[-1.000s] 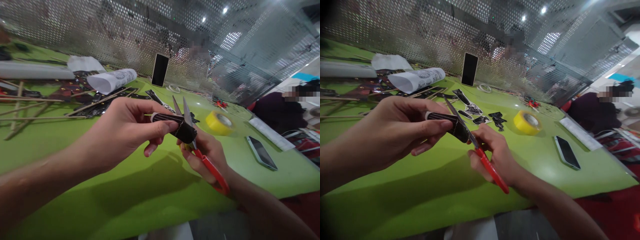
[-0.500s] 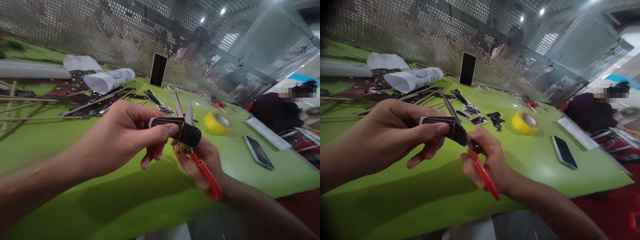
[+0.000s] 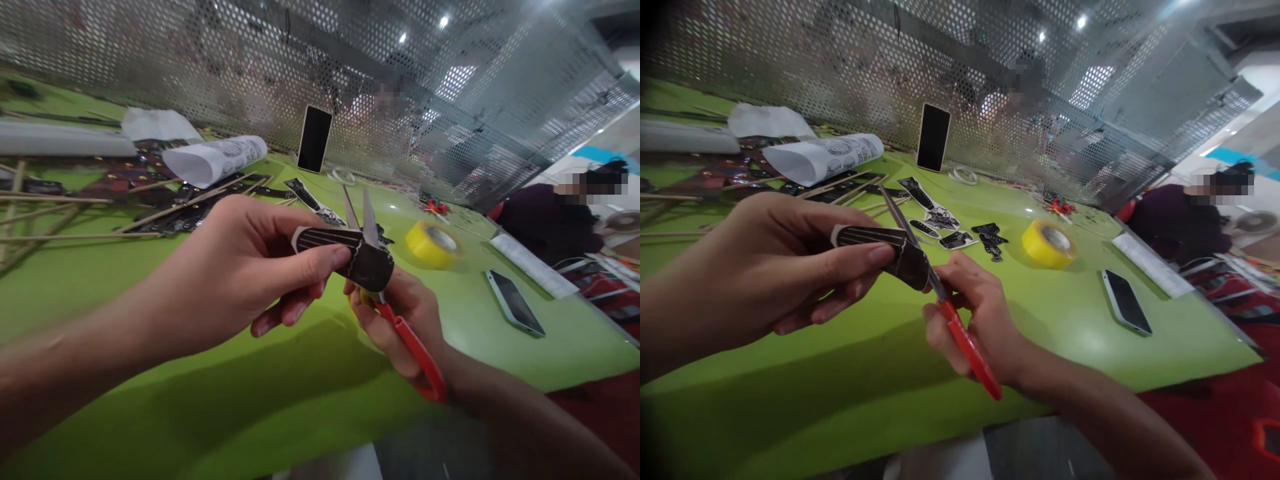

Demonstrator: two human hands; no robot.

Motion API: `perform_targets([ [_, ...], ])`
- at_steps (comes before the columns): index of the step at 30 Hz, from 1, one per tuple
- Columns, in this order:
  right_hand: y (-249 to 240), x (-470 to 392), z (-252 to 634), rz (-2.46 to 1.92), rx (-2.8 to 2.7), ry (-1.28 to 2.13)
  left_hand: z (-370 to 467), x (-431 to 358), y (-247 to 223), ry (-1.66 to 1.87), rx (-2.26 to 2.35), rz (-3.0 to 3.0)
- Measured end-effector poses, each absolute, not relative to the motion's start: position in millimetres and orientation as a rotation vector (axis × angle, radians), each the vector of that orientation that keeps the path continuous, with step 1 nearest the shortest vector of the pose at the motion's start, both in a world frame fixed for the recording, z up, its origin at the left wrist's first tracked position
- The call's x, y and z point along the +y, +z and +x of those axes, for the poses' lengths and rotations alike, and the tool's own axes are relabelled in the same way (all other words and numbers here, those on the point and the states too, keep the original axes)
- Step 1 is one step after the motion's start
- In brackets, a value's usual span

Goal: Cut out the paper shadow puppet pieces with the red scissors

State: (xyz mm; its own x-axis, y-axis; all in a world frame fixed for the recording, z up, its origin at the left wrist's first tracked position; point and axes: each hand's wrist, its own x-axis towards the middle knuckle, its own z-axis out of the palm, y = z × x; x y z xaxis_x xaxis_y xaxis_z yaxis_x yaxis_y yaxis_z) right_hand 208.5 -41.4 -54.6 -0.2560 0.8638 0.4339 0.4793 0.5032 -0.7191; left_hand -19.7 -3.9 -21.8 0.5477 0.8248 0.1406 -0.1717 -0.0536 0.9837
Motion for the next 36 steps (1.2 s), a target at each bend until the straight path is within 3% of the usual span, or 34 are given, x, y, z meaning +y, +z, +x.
perform_targets([
  [10,-63,-46,214,-1.161,-1.783,0.682,-20,-6,-19,0.906,0.613,1.402],
  [25,-62,-46,210,-0.986,-1.960,0.425,-13,-7,-23,0.850,0.444,1.293],
  [36,-61,-45,209,-1.033,-1.934,0.447,-15,-5,-22,0.858,0.468,1.354],
])
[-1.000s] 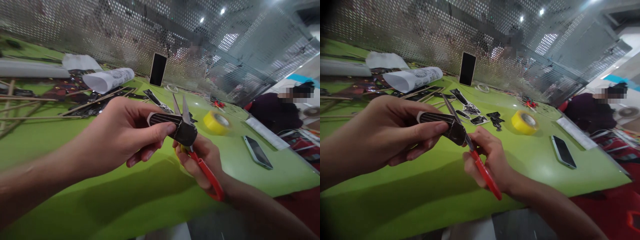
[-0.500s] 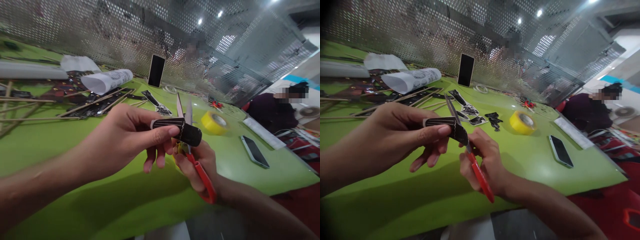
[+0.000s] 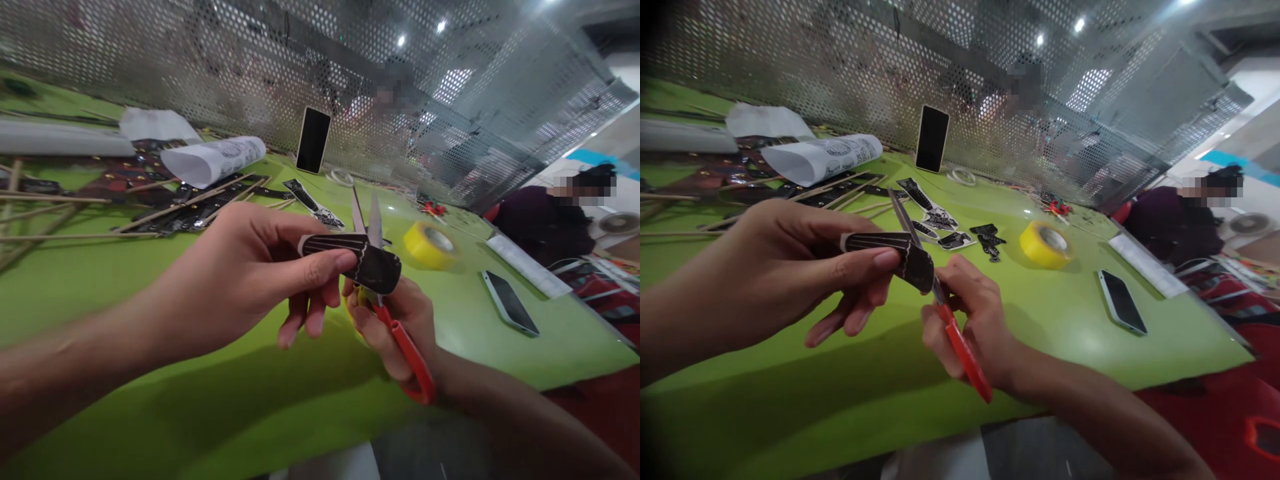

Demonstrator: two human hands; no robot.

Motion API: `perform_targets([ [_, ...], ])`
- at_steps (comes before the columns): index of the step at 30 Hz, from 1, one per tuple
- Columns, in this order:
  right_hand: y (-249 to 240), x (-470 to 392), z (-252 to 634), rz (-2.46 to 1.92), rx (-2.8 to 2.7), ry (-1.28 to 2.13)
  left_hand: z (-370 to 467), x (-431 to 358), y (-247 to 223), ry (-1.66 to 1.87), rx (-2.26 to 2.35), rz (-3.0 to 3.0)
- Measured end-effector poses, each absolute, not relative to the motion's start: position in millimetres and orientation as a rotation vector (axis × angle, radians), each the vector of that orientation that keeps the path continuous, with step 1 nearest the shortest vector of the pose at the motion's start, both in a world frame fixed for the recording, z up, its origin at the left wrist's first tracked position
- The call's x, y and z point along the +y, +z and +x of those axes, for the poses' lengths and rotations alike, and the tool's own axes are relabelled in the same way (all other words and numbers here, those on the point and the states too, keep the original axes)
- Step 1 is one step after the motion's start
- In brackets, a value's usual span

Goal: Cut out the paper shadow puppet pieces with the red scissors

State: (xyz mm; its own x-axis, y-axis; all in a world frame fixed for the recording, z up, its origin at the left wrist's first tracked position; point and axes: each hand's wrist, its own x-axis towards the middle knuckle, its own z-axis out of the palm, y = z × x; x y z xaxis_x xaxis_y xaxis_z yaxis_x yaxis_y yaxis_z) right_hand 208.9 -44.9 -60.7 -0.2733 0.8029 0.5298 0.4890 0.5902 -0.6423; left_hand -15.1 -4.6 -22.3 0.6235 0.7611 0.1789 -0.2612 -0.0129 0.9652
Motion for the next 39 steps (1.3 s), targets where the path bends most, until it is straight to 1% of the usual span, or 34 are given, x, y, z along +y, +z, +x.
perform_targets([
  [6,-70,-48,218,-1.090,-1.796,0.690,-19,-4,-22,0.871,0.532,1.381],
  [11,-57,-40,220,-1.052,-1.839,0.703,-21,3,-26,1.021,0.515,1.444],
  [16,-49,-28,228,-1.070,-1.891,0.772,-19,8,-28,0.975,0.409,1.344],
  [23,-48,-25,232,-0.992,-2.128,0.689,-18,6,-27,1.016,0.391,1.331],
  [32,-49,-30,234,-0.952,-2.171,0.570,-12,-7,-24,1.129,0.459,1.264],
  [39,-49,-34,230,-0.933,-2.161,0.589,-10,-13,-23,1.203,0.566,1.289],
])
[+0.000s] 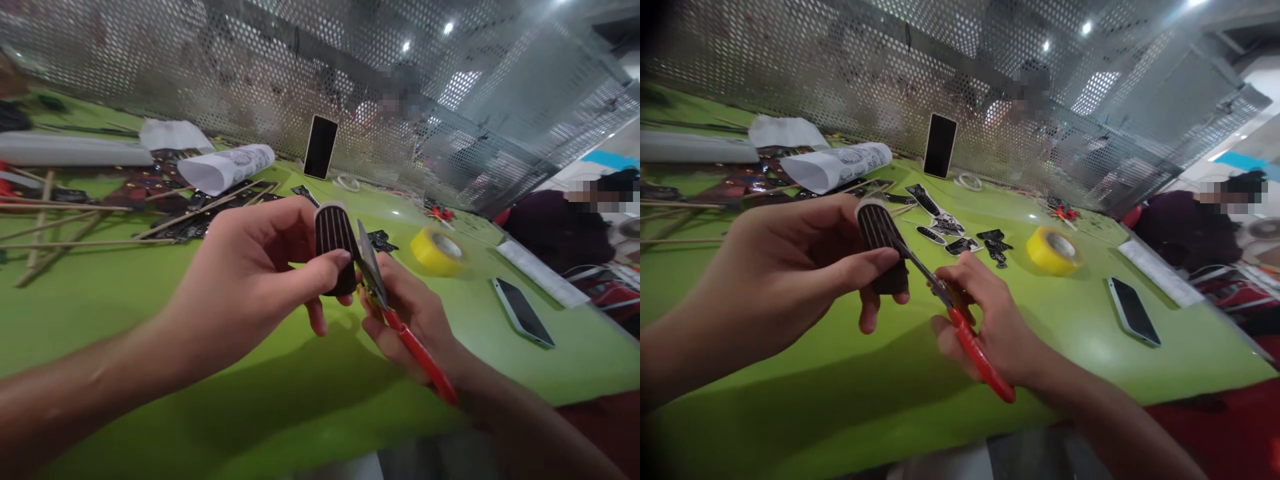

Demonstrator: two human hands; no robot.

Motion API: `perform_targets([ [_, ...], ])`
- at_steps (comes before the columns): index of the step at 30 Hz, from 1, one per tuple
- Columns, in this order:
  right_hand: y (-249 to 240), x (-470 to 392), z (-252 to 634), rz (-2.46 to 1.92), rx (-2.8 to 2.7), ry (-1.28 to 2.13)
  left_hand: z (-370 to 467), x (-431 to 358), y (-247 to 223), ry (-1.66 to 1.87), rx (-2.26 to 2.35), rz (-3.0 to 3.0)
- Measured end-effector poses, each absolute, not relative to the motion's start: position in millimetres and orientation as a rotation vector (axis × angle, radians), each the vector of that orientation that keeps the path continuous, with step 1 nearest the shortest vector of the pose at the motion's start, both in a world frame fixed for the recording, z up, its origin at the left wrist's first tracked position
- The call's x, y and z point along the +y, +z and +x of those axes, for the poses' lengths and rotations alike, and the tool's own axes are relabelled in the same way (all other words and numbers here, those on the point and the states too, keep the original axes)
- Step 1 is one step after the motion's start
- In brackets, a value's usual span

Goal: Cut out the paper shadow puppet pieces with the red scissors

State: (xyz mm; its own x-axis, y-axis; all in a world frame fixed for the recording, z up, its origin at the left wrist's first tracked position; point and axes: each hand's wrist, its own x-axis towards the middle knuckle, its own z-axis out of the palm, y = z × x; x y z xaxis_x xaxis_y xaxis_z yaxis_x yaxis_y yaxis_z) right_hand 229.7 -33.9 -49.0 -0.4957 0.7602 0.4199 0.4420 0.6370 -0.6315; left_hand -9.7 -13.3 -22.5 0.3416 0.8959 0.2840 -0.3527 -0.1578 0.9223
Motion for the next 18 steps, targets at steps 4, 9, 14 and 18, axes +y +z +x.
perform_targets([
  [4,-49.4,-35.4,228.7,-0.938,-2.158,0.585,-8.8,-13.0,-21.3,1.196,0.567,1.286],
  [9,-53.5,-35.3,229.4,-0.963,-2.129,0.593,-9.5,-13.7,-20.0,1.195,0.567,1.312],
  [14,-53.6,-35.9,229.3,-0.957,-2.124,0.593,-11.2,-14.9,-20.9,1.207,0.587,1.349],
  [18,-52.9,-36.7,227.3,-0.940,-2.112,0.612,-10.6,-14.7,-20.6,1.231,0.595,1.375],
])
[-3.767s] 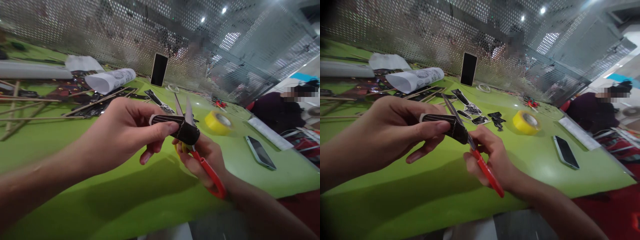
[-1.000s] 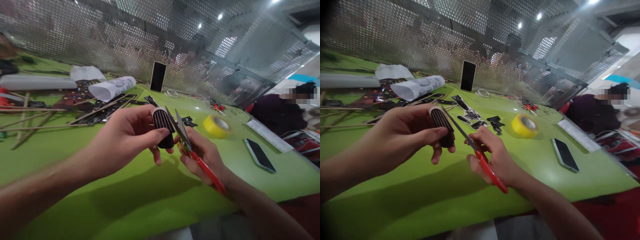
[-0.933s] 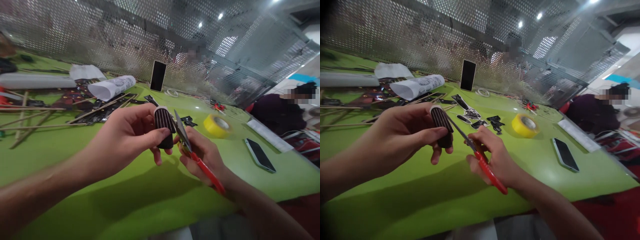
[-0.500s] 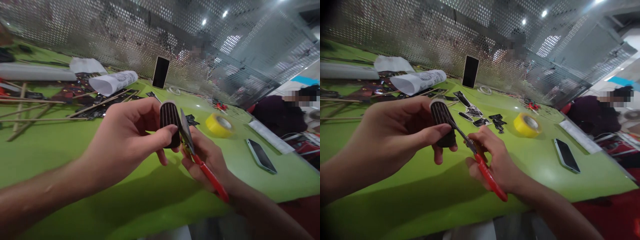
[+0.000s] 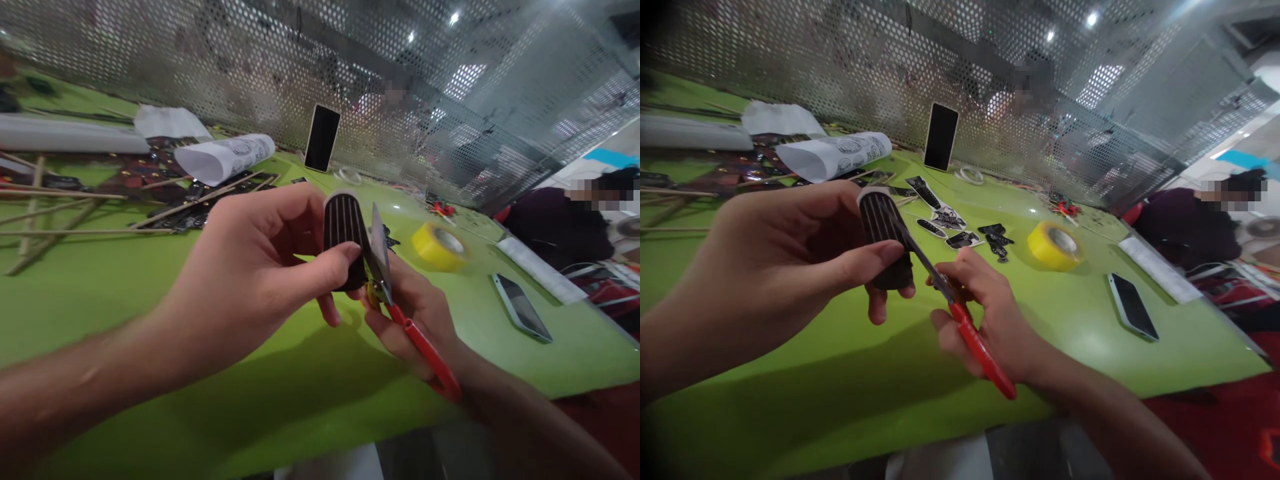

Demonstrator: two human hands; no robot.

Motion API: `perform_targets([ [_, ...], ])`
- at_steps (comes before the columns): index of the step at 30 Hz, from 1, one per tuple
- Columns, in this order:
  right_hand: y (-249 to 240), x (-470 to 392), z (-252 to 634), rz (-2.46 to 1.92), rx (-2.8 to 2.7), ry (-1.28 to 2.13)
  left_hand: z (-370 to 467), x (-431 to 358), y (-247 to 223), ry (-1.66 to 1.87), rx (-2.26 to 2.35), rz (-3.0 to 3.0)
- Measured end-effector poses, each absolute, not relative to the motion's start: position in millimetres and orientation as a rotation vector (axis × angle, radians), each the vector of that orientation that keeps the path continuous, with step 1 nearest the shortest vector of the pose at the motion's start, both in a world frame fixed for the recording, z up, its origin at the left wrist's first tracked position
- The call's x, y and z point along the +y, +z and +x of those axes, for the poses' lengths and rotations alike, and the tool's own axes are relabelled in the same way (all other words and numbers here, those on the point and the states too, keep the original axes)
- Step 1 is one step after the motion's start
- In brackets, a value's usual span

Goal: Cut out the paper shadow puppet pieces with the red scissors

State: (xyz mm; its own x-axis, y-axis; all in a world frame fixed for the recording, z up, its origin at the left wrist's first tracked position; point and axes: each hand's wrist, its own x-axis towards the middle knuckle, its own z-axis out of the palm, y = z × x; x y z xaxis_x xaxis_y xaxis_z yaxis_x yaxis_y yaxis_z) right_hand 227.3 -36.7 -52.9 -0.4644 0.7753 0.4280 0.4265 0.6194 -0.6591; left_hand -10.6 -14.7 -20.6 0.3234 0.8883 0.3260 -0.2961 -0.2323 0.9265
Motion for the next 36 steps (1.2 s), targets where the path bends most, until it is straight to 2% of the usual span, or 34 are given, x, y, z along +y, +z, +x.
perform_targets([
  [13,-54.1,-34.6,231.9,-0.939,-2.154,0.559,-6.8,-18.8,-19.0,1.267,0.627,1.407],
  [36,-54.6,-37.2,226.4,-1.004,-2.110,0.656,-6.6,-22.5,-21.1,1.226,0.630,1.329],
])
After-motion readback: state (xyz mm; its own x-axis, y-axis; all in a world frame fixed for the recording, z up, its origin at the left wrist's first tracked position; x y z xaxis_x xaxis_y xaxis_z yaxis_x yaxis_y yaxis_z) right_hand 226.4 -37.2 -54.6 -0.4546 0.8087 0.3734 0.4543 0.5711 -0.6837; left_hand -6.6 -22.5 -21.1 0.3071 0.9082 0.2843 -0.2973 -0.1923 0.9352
